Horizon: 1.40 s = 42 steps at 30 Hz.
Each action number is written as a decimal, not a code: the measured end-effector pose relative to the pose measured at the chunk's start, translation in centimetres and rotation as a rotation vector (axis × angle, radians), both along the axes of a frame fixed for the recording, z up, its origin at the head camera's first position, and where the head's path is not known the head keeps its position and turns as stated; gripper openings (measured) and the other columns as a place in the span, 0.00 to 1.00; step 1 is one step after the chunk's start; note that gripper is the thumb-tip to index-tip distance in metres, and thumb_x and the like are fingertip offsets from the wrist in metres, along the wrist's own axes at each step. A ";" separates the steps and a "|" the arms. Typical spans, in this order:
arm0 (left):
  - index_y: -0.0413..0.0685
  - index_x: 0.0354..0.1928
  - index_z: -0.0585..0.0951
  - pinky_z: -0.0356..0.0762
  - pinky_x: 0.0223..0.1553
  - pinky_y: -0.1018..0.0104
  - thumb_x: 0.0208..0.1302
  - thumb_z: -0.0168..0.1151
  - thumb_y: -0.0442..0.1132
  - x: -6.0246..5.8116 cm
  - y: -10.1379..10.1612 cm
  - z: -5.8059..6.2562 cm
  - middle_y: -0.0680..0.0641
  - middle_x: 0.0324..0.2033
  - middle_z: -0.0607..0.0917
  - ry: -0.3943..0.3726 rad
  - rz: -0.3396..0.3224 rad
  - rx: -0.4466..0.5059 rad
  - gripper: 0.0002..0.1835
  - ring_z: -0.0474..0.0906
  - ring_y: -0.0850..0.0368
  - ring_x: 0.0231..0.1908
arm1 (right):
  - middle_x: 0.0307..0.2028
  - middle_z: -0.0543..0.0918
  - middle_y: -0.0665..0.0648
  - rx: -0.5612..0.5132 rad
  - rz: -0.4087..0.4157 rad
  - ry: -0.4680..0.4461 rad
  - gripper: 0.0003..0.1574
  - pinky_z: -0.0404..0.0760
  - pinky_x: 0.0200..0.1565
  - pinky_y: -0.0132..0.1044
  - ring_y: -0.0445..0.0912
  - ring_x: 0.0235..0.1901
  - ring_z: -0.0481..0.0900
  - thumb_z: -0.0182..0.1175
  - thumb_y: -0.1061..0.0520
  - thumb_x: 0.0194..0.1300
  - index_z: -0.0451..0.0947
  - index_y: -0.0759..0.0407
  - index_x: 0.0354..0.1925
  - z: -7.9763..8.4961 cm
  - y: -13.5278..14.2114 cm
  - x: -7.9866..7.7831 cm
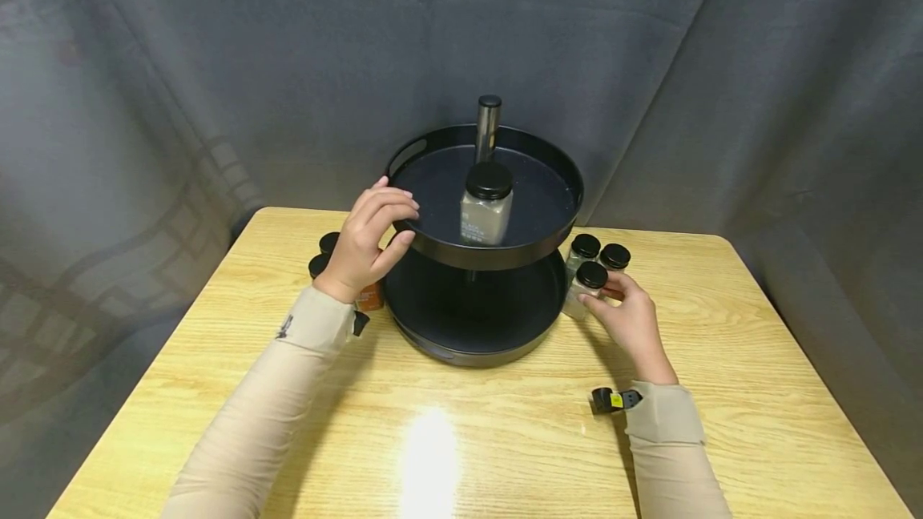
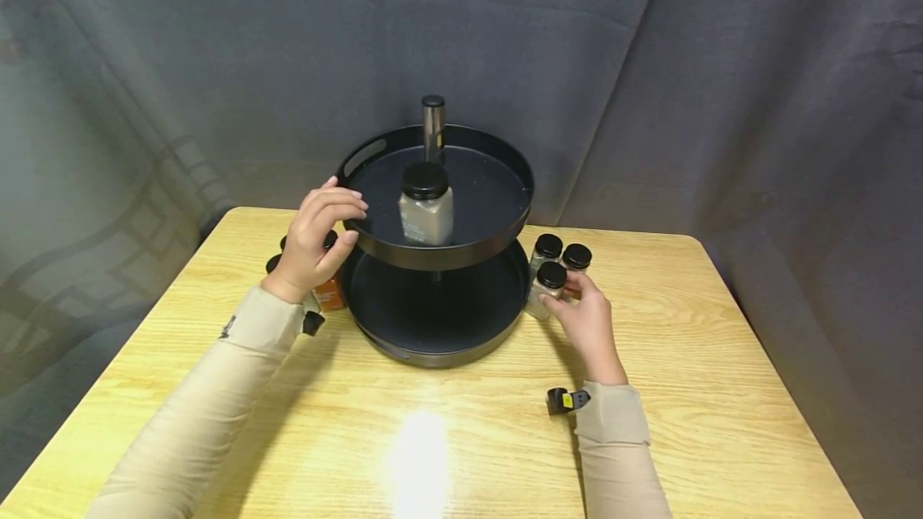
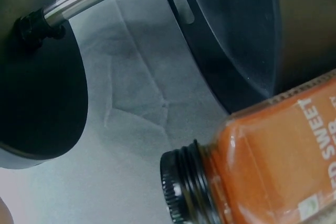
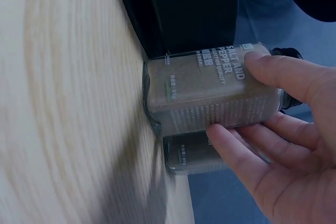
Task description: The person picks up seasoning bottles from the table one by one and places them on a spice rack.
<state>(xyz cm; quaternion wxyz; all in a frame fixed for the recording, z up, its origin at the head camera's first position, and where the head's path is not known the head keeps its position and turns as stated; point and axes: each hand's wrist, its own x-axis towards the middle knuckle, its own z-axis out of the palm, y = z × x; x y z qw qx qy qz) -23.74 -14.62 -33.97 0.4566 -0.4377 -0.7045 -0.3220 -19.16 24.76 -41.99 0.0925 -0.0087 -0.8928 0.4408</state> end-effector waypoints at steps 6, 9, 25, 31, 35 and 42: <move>0.37 0.42 0.81 0.65 0.68 0.42 0.78 0.51 0.54 -0.4 -0.2 -0.1 0.39 0.42 0.83 -0.006 0.000 -0.003 0.24 0.78 0.39 0.50 | 0.54 0.81 0.70 0.001 -0.012 0.006 0.31 0.77 0.54 0.45 0.61 0.56 0.79 0.70 0.60 0.64 0.73 0.69 0.61 0.1 -0.1 0.0; 0.37 0.42 0.81 0.67 0.67 0.42 0.78 0.51 0.55 -0.6 -0.4 0.0 0.39 0.42 0.83 -0.004 0.005 -0.011 0.25 0.78 0.39 0.50 | 0.53 0.81 0.71 -0.010 -0.013 0.017 0.31 0.76 0.56 0.51 0.63 0.55 0.79 0.71 0.61 0.63 0.73 0.70 0.61 0.1 -0.2 0.0; 0.35 0.41 0.81 0.67 0.68 0.44 0.78 0.49 0.58 -1.2 -0.8 0.1 0.38 0.41 0.83 0.000 0.043 -0.048 0.29 0.78 0.39 0.50 | 0.50 0.84 0.69 -0.014 -0.048 0.010 0.33 0.74 0.47 0.30 0.61 0.52 0.83 0.75 0.57 0.59 0.76 0.69 0.58 0.5 -0.1 0.1; 0.34 0.42 0.80 0.65 0.68 0.43 0.79 0.46 0.59 -1.2 -1.0 0.2 0.37 0.43 0.82 -0.016 0.049 -0.071 0.31 0.77 0.39 0.53 | 0.49 0.84 0.69 -0.010 -0.041 0.036 0.32 0.74 0.48 0.32 0.61 0.51 0.84 0.75 0.58 0.58 0.77 0.70 0.57 0.4 0.1 0.0; 0.35 0.43 0.80 0.64 0.69 0.42 0.79 0.44 0.60 -1.3 -1.1 0.1 0.37 0.45 0.82 -0.034 0.048 -0.076 0.31 0.76 0.38 0.54 | 0.47 0.85 0.68 -0.006 -0.046 0.063 0.30 0.74 0.48 0.33 0.59 0.49 0.83 0.75 0.58 0.58 0.79 0.69 0.56 0.4 0.3 0.0; 0.35 0.43 0.79 0.62 0.70 0.44 0.79 0.43 0.60 -1.4 -1.0 0.1 0.37 0.45 0.82 -0.046 0.042 -0.068 0.32 0.76 0.37 0.55 | 0.47 0.85 0.65 -0.049 -0.088 0.050 0.31 0.73 0.46 0.29 0.54 0.48 0.81 0.76 0.54 0.58 0.80 0.67 0.55 1.5 0.4 0.4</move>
